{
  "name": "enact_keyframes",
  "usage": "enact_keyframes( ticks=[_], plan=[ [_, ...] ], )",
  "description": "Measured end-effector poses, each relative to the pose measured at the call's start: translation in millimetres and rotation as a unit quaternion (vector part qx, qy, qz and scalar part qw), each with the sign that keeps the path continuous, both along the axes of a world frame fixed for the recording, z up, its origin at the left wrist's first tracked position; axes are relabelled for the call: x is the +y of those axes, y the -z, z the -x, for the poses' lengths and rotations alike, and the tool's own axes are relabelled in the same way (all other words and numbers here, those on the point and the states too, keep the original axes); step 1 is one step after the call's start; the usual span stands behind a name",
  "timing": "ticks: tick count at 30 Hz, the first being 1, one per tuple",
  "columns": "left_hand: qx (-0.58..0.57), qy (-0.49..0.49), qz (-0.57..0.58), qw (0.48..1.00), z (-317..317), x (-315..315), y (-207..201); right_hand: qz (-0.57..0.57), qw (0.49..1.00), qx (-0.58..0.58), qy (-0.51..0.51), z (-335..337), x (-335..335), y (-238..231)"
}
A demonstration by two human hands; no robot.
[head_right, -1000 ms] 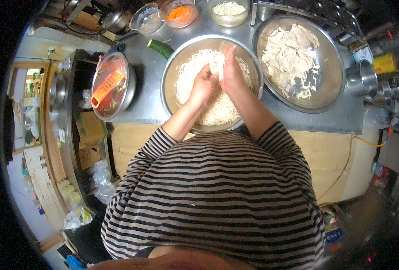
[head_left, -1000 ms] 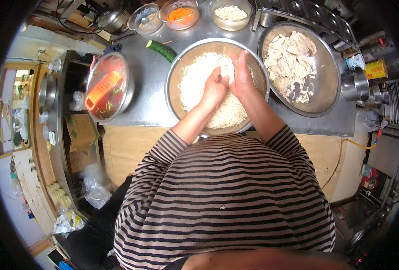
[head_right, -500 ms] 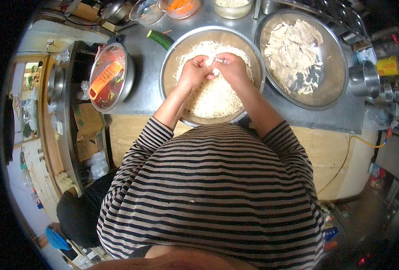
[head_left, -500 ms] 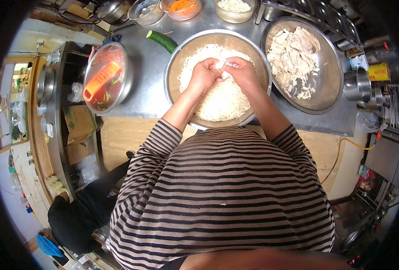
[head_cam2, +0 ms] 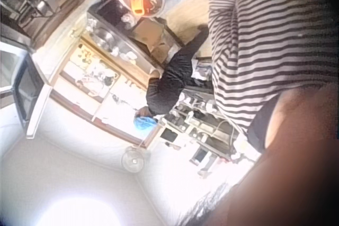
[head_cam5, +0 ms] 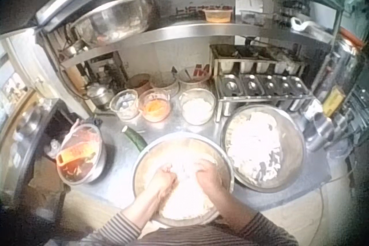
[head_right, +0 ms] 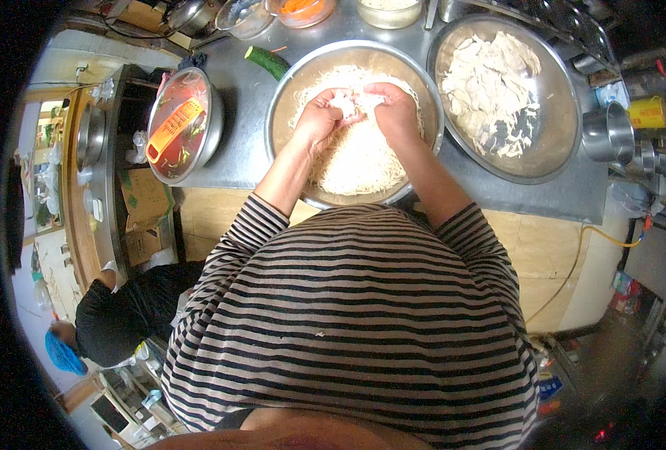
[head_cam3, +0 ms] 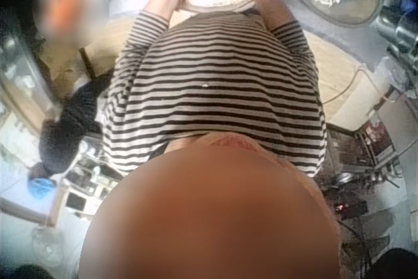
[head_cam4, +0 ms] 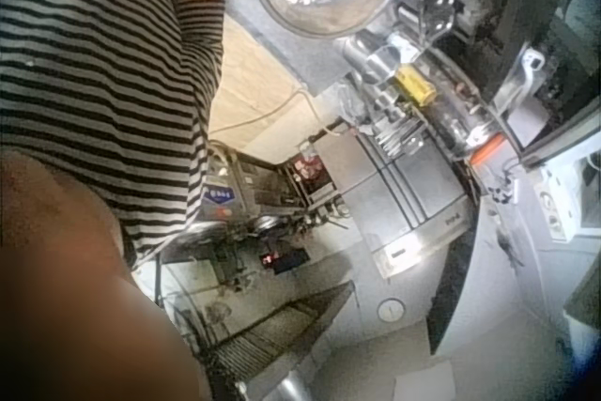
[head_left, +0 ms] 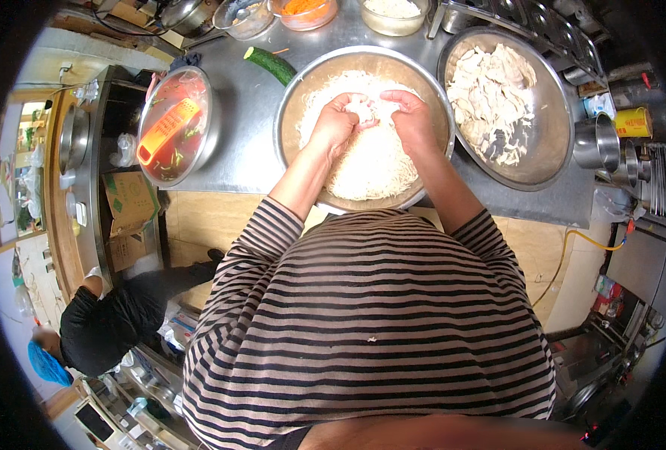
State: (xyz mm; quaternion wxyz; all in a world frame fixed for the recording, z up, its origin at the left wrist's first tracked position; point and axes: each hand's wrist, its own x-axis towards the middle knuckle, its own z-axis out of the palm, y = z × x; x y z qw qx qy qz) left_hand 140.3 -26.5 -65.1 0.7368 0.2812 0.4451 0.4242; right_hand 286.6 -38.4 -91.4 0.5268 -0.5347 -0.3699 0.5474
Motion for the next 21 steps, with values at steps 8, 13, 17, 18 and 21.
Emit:
enact_keyframes(
  ticks=[8, 13, 17, 18, 21],
  plan=[
    [0.122, 0.015, -0.034, 0.992, -3, -3, 7, 0.039, 0.997, -0.051, -0.039, 4, -2, 5],
    [0.140, 0.003, -0.115, 0.983, -4, -5, 13, -0.026, 0.986, -0.141, -0.080, 2, -5, 0],
    [0.102, -0.011, -0.067, 0.992, -7, -5, 16, -0.048, 0.980, -0.186, -0.051, -5, 0, 7],
    [0.082, -0.017, -0.076, 0.994, -7, -5, 17, -0.043, 0.986, -0.159, -0.027, -6, 1, 10],
    [0.094, -0.018, -0.098, 0.991, -8, -5, 14, -0.085, 0.976, -0.198, -0.031, -5, 4, 18]
  ],
)
